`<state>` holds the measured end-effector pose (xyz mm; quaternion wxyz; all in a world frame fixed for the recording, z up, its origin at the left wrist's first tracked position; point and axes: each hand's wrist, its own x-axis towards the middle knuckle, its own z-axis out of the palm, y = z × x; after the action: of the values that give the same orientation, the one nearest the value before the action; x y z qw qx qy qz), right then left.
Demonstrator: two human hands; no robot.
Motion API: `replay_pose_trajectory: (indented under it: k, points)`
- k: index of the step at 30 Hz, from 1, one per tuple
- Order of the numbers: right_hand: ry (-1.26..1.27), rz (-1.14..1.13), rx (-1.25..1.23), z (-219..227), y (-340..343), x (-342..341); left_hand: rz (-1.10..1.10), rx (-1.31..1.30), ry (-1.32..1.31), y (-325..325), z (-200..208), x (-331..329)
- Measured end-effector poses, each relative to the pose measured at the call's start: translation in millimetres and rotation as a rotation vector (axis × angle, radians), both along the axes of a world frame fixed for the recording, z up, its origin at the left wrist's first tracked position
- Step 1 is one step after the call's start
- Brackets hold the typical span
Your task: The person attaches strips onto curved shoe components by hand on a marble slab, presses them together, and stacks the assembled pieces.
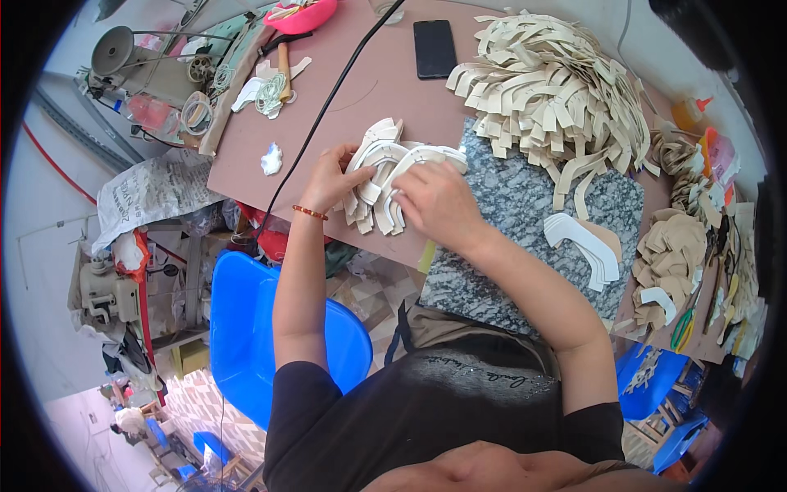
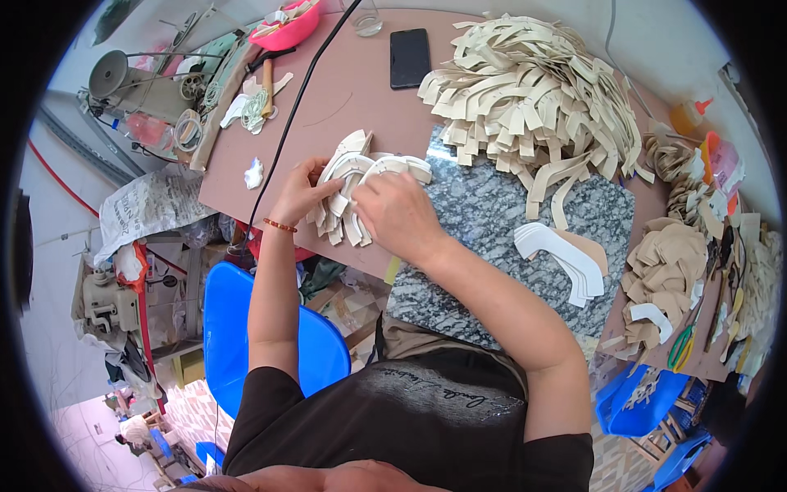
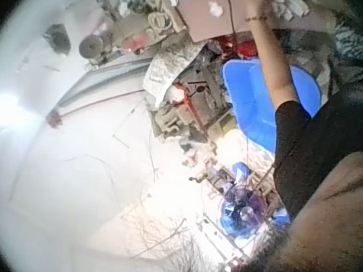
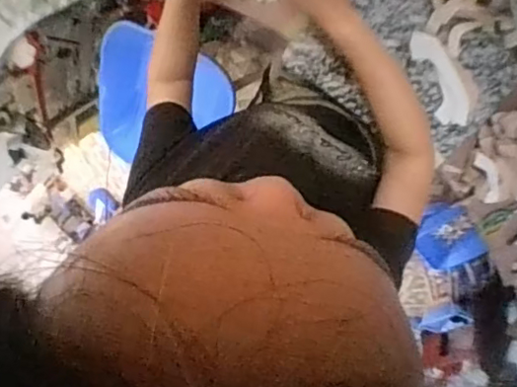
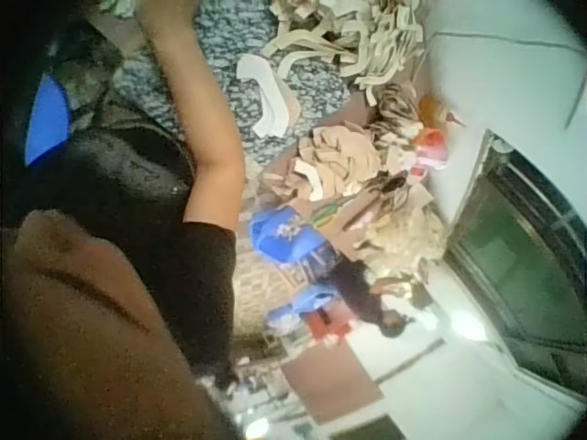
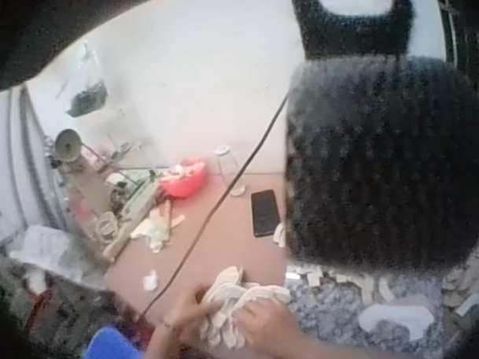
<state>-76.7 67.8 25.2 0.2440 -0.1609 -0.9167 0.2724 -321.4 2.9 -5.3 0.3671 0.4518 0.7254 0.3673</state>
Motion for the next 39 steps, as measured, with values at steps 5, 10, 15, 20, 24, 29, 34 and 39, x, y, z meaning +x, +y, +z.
replay_pose_trajectory:
  k: [5,10,15,20,24,29,34,39]
  points:
    - [-0.065,-0.285,0.247,4.2,34.8,-43.5,-0.015,-0.023,0.041,2.1,5.0,-5.9]
    - [-0.418,-0.182,0.027,6.9,58.3,-77.2,0.043,-0.005,-0.041,-3.7,0.2,-19.3]
    - [-0.358,-0.066,-0.111,12.8,78.8,-100.6,0.127,0.081,-0.209,-4.4,0.7,-27.5]
    - [-0.409,-0.089,-0.227,9.3,90.2,-112.2,-0.066,-0.004,0.429,8.5,16.4,-8.5]
    - [-0.284,-0.090,-0.109,10.4,87.9,-106.1,-0.142,-0.089,0.353,8.3,25.4,-19.2]
    - [-0.407,-0.006,-0.154,21.9,92.5,-98.3,-0.299,-0.093,0.273,0.6,36.8,-13.7]
    - [-0.467,0.028,-0.110,16.1,100.5,-89.2,-0.137,0.021,0.284,-5.1,12.3,-17.0]
    - [-0.396,0.061,0.072,11.1,100.5,-76.6,-0.132,0.011,0.404,-7.2,10.2,-4.6]
